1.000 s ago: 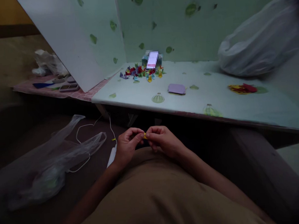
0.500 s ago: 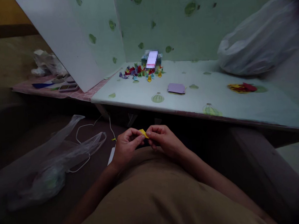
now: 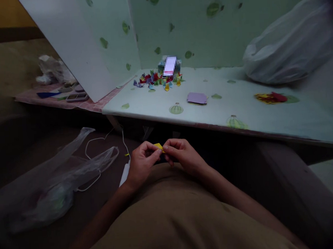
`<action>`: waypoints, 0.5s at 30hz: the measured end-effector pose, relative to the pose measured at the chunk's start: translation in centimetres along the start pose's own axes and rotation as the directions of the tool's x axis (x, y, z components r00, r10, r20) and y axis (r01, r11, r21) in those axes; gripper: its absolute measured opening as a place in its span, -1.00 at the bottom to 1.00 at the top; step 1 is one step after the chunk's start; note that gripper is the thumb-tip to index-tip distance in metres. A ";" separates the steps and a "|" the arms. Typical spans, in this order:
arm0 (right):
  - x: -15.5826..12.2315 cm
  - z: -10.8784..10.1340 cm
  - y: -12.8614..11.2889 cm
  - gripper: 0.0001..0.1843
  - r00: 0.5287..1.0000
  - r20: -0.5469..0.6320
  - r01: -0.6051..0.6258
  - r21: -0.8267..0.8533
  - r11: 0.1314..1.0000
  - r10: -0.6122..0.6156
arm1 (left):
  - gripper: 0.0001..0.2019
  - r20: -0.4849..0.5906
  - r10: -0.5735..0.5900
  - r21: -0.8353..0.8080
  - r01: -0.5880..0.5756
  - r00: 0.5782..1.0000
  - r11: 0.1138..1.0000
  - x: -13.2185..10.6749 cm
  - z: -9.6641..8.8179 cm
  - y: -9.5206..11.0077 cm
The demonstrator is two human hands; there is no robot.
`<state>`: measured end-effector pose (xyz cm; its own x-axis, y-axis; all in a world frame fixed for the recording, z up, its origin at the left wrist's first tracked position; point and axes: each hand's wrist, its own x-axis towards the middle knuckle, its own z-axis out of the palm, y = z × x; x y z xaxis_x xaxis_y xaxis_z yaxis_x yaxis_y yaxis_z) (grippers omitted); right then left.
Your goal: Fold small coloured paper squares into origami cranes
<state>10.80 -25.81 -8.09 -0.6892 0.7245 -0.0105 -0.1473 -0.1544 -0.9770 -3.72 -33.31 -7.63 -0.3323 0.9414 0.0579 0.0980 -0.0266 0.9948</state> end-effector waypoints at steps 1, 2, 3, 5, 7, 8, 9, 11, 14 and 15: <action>0.0 0.0 0.0 -0.67 1.000 0.004 0.008 -0.005 1.000 -0.008 | -0.80 -0.004 0.005 0.009 -0.005 1.000 1.000 0.0 0.0 0.0; 0.0 0.0 -0.1 -0.67 1.000 0.007 0.014 -0.007 1.000 -0.014 | -0.81 -0.011 0.011 0.015 -0.011 1.000 1.000 0.0 0.0 0.0; 0.0 0.0 -0.1 -0.66 1.000 0.009 0.018 -0.004 1.000 -0.018 | -0.81 -0.018 0.016 0.017 -0.015 1.000 1.000 0.0 -0.1 0.0; 0.0 0.0 -0.1 -0.66 1.000 0.006 0.018 0.005 1.000 -0.019 | -0.82 -0.023 0.019 0.003 -0.019 1.000 1.000 0.0 -0.1 0.0; 0.0 0.0 -0.1 -0.68 1.000 -0.004 0.012 0.008 1.000 -0.012 | -0.83 -0.016 0.018 -0.036 -0.018 1.000 0.999 0.0 -0.1 -0.1; 0.0 0.0 -0.1 -0.68 1.000 -0.009 0.009 0.005 1.000 -0.009 | -0.82 -0.012 0.019 -0.061 -0.019 1.000 0.998 0.0 -0.1 -0.1; 0.0 0.1 -0.1 -0.69 1.000 -0.015 0.008 0.000 1.000 -0.008 | -0.81 -0.012 0.022 -0.087 -0.023 1.000 0.996 0.1 0.0 -0.1; 0.0 0.1 -0.1 -0.69 1.000 -0.029 0.012 -0.009 1.000 -0.012 | -0.78 -0.017 0.035 -0.128 -0.037 0.999 0.991 0.1 0.0 -0.2; 0.1 0.2 0.0 -0.70 0.999 -0.051 0.018 -0.014 1.000 -0.019 | -0.75 -0.034 0.061 -0.151 -0.066 0.998 0.986 0.1 0.0 -0.3; 0.1 0.2 0.0 -0.70 0.998 -0.058 0.019 -0.016 1.000 -0.020 | -0.74 -0.038 0.069 -0.154 -0.074 0.997 0.985 0.1 0.0 -0.3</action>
<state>10.60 -25.89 -8.05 -0.6437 0.7653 -0.0031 -0.1494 -0.1296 -0.9803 -3.76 -33.17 -7.97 -0.3605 0.9237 0.1298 -0.0230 -0.1479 0.9887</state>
